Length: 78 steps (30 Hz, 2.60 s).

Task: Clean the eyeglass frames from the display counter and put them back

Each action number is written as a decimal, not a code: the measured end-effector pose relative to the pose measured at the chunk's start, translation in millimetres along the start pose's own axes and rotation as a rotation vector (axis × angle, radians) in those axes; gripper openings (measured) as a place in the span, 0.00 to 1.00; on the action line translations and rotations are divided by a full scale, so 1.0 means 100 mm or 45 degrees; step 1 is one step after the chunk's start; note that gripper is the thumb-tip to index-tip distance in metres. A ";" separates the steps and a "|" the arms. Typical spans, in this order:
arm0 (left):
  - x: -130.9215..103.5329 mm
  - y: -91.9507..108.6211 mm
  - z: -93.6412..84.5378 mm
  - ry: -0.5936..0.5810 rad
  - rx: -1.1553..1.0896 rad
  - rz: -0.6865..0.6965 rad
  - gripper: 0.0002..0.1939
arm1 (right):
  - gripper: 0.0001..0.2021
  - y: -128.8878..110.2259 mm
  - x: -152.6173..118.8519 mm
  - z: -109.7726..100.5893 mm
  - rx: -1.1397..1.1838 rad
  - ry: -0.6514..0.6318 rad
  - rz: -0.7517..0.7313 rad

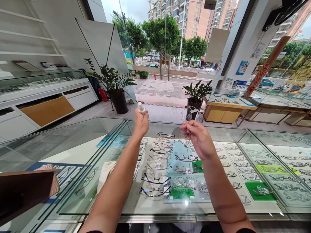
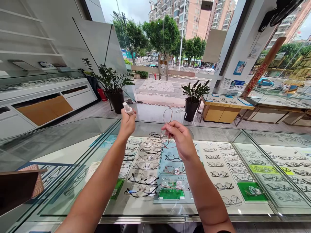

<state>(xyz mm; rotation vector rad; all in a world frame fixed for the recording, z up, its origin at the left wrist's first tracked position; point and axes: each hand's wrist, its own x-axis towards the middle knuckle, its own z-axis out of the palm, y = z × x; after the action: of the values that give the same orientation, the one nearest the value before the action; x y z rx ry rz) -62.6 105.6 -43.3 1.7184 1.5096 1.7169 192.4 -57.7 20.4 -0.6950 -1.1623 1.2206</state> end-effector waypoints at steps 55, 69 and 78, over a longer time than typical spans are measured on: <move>-1.51 -0.66 -1.73 -0.617 1.486 -0.461 0.27 | 0.09 -0.20 -0.48 0.07 -0.081 -0.060 -0.003; -1.51 -0.25 -2.07 -0.686 1.255 -0.735 0.22 | 0.08 -0.23 -1.01 -0.12 -0.091 0.007 0.044; -1.50 -0.08 -2.08 -0.407 1.000 -0.544 0.16 | 0.09 -0.22 -1.13 -0.15 -0.091 0.031 0.063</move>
<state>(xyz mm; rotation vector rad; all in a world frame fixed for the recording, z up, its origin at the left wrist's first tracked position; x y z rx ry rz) -205.4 -103.7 -80.6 1.6706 2.3330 0.6219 221.9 -168.5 1.3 -0.7944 -1.1793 1.2129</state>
